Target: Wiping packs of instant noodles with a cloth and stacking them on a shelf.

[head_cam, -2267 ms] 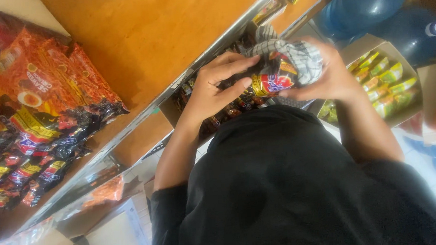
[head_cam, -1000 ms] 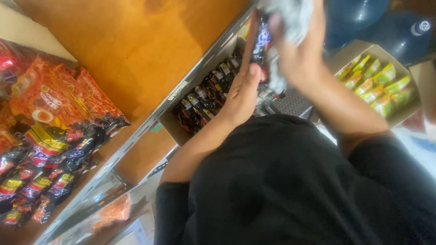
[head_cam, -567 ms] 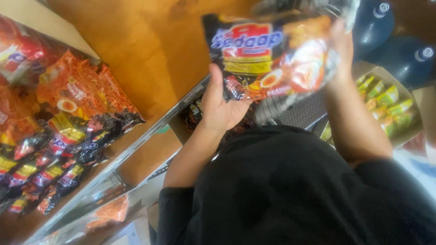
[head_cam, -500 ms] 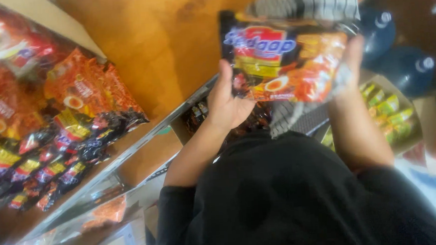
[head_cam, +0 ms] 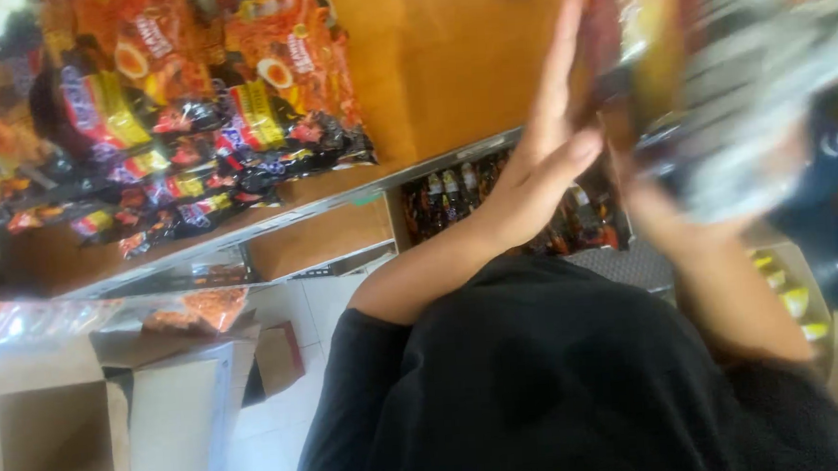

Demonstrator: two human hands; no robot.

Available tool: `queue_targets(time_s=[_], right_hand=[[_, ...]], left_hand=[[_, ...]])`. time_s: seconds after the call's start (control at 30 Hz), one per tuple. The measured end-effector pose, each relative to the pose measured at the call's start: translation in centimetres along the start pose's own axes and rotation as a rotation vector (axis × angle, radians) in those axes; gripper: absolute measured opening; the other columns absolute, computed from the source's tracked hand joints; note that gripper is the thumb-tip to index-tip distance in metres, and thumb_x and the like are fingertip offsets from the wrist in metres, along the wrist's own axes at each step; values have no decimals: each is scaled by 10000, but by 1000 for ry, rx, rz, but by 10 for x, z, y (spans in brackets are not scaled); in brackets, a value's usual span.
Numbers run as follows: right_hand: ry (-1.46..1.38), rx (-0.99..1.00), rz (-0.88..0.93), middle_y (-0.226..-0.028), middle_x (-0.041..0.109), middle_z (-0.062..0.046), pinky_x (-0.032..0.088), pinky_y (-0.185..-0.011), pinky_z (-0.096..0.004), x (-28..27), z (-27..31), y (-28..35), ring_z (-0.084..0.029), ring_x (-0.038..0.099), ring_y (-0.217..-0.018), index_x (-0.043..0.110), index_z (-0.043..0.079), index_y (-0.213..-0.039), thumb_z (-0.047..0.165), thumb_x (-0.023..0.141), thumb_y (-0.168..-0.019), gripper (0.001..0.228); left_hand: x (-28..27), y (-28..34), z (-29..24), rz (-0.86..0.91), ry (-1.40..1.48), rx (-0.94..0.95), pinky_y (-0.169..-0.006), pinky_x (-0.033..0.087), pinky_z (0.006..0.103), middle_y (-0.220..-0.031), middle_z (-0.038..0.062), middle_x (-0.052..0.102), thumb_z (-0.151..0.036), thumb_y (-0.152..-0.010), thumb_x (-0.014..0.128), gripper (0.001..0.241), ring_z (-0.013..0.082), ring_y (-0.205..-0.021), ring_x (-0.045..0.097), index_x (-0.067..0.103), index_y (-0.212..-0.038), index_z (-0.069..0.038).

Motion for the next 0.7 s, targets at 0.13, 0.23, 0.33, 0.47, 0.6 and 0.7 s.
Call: queue_targets(time_s=[0.13, 0.23, 0.33, 0.47, 0.6, 0.7], right_hand=[[-232, -220, 331, -1143, 685, -198, 552, -934, -528, 53, 24, 62, -405, 705, -1032, 526, 130, -1349, 279, 741, -883, 535], [-337, -361, 406, -1017, 603, -123, 485, -983, -560, 75, 29, 44, -338, 611, -937, 583, 206, -1331, 423, 754, -843, 560], [-452, -57, 300, -1208, 672, -154, 454, -1051, -475, 89, 0, 10, -296, 615, -1115, 675, 100, -1294, 395, 804, -790, 598], [-587, 448, 283, -1452, 539, -222, 429, -1209, -459, 111, -18, -8, -335, 540, -1361, 480, 12, -1446, 349, 683, -986, 606], [-681, 264, 121, -1544, 424, -226, 323, -1285, -494, 122, -6, 51, -354, 433, -1479, 327, 26, -1528, 264, 641, -1054, 617], [-510, -140, 304, -1275, 654, -143, 467, -1159, -521, 127, 19, 123, -322, 637, -1232, 666, 107, -1313, 152, 812, -927, 416]], left_hand=[[-44, 22, 24, -36, 19, -179, -1341, 126, 513, -1756, 135, -33, -735, -984, 478, 1012, 280, -1626, 33, -9, -1699, -209], [-67, 41, 51, -85, 122, -368, -1289, 244, 554, -1759, 200, 72, -739, -906, 549, 1125, 360, -1609, 164, 21, -1717, -165], [-76, 68, 72, -126, 264, -526, -1250, 349, 518, -1705, 228, 256, -723, -902, 590, 1133, 377, -1555, 314, 32, -1708, -157], [-84, 59, 53, -136, 387, -417, -1253, 392, 522, -1644, 242, 373, -653, -969, 607, 1033, 379, -1488, 429, 106, -1690, -109], [-91, 40, 18, -271, 446, -269, -1259, 360, 496, -1679, 179, 300, -557, -1004, 621, 952, 321, -1515, 387, 98, -1694, -159], [-117, 36, 15, -365, 215, -117, -1317, 328, 424, -1722, 129, 267, -483, -1079, 581, 813, 266, -1567, 356, 163, -1691, -147]])
Point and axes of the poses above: each hand's wrist, its own y-axis away from the middle knuckle, its own x-axis out of the palm, z = x × y, the point moved 8 cm from there along -y, towards the middle knuckle
